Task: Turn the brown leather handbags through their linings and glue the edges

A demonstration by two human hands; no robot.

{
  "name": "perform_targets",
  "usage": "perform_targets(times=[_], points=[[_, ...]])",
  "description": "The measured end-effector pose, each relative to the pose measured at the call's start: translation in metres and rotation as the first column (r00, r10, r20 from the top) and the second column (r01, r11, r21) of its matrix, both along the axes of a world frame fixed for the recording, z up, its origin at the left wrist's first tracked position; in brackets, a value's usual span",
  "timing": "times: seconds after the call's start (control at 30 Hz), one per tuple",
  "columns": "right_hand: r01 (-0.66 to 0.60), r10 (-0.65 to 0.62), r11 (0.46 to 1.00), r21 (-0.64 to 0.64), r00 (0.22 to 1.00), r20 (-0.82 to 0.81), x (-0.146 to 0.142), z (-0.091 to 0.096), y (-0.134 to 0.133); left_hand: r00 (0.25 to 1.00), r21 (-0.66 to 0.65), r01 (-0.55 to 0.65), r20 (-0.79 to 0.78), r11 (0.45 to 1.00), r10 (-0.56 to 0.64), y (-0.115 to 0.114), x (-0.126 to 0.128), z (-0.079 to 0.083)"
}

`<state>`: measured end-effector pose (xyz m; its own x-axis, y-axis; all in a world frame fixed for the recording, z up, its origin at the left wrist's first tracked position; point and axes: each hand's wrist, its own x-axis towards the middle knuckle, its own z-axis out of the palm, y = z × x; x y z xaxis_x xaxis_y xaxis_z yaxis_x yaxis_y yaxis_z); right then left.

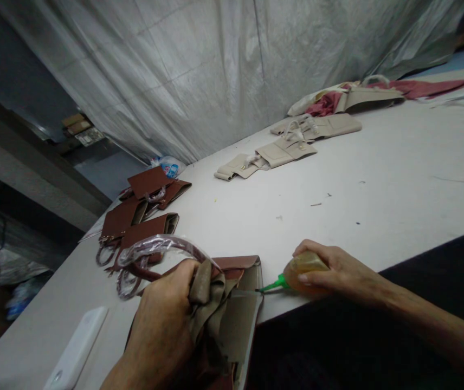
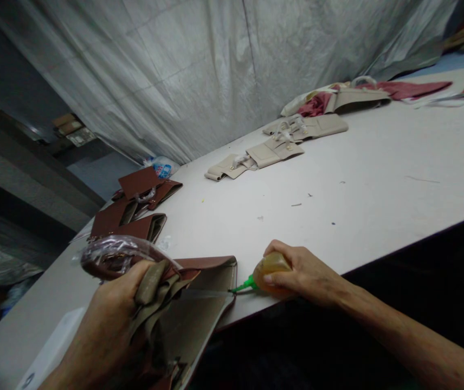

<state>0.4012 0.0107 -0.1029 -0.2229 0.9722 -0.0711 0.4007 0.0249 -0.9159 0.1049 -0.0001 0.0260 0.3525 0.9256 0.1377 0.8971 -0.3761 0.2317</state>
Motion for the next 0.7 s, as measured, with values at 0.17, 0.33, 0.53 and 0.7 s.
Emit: perform_targets(times=[0.17,0.33,0.53,0.7], points=[[0.104,-0.107,0.993,0.055,0.992,0.061,-0.001,0.001,-0.003,0.996,0.049,0.046,0.073,0.998,-0.05,-0.017,-0.01,-0.016],[0.029,-0.029,0.999,-0.024,1.0,0.004,0.0,0.0,-0.003,0.99,0.095,0.029,0.135,0.995,-0.042,-0.03,-0.016,-0.034],[0.082,-0.082,0.996,0.022,0.997,0.014,0.0,-0.003,0.0,0.993,0.123,0.033,0.104,0.992,-0.046,-0.037,-0.028,-0.047],[-0.004,0.001,0.998,0.059,0.999,0.041,0.0,0.003,-0.001,0.995,0.079,0.037,0.084,0.996,-0.044,-0.037,-0.031,-0.046]])
